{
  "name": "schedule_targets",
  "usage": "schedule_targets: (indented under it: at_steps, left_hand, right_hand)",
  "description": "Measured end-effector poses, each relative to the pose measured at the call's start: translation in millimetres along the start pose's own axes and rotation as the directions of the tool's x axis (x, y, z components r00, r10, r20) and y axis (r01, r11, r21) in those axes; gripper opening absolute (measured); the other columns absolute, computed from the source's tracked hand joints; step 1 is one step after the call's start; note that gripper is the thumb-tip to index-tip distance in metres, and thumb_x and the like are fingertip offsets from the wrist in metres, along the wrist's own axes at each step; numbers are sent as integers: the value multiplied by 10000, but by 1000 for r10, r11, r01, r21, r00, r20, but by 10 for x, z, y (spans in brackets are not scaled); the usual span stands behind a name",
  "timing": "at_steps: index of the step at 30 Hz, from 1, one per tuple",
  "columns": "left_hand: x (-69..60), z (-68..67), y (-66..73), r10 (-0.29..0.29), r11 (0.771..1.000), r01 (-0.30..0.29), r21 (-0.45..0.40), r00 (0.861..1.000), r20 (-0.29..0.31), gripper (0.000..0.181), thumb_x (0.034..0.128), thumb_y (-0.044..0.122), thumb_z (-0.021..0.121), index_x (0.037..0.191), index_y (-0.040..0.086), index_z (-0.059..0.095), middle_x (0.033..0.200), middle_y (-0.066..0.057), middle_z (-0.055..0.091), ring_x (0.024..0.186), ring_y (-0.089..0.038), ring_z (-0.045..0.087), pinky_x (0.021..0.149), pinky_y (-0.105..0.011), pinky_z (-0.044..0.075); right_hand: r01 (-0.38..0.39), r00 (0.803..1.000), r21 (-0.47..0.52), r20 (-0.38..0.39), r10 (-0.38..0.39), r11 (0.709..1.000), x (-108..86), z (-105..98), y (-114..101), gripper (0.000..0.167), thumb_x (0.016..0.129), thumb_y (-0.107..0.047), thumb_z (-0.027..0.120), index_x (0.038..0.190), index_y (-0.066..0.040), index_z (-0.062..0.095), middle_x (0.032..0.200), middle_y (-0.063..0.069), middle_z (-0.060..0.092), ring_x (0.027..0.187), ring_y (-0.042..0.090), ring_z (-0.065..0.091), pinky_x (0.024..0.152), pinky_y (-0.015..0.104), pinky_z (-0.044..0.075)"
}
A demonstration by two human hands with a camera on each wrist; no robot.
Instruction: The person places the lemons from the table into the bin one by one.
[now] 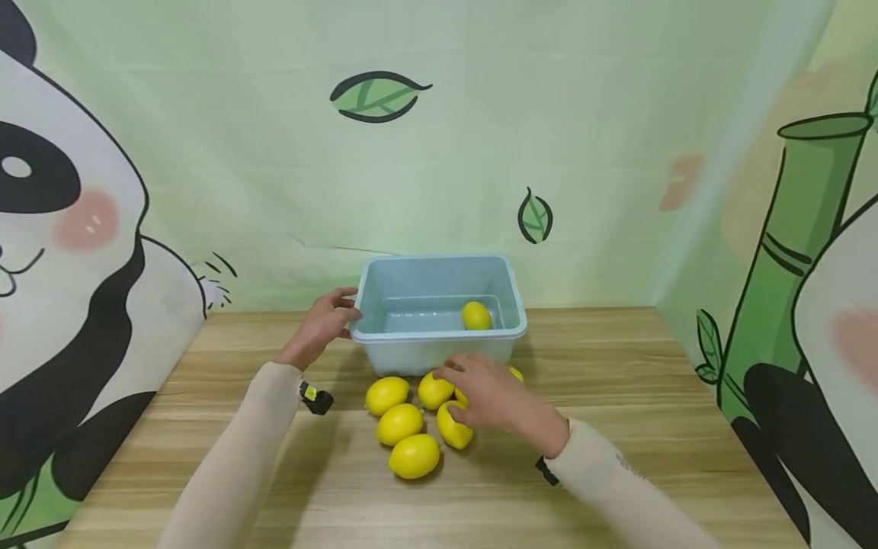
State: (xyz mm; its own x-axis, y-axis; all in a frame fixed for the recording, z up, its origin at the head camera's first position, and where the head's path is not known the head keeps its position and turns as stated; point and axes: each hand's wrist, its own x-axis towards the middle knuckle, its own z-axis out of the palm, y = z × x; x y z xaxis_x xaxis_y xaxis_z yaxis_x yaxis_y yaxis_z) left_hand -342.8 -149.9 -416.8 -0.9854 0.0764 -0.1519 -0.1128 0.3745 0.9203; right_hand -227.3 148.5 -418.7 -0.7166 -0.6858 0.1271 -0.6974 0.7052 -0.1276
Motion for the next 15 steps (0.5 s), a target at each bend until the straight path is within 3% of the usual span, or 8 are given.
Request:
schedule_targets:
  at_steps: [7, 15]
  left_hand:
    - [21, 42, 52, -2, 1000, 2, 2, 1000, -4, 611, 927, 182, 578, 1496, 117, 366, 1393, -159, 464, 1110, -325, 578, 874, -371, 579]
    - [30, 37, 53, -20, 1000, 20, 8, 1000, -11, 603, 929, 174, 572, 1494, 113, 369, 1380, -167, 475, 1128, -345, 572, 859, -364, 584]
  right_hand:
    - [-42, 996, 31, 77, 39, 999, -84, 202, 6, 459, 837, -294, 743, 1260, -159, 629, 1265, 68, 599, 1123, 261, 579, 916, 407, 538]
    - [-51, 995, 47, 92, 47, 998, -169, 418, 7, 473, 828, -331, 746, 1266, -204, 623, 1268, 16, 576, 1104, 217, 577, 879, 402, 547]
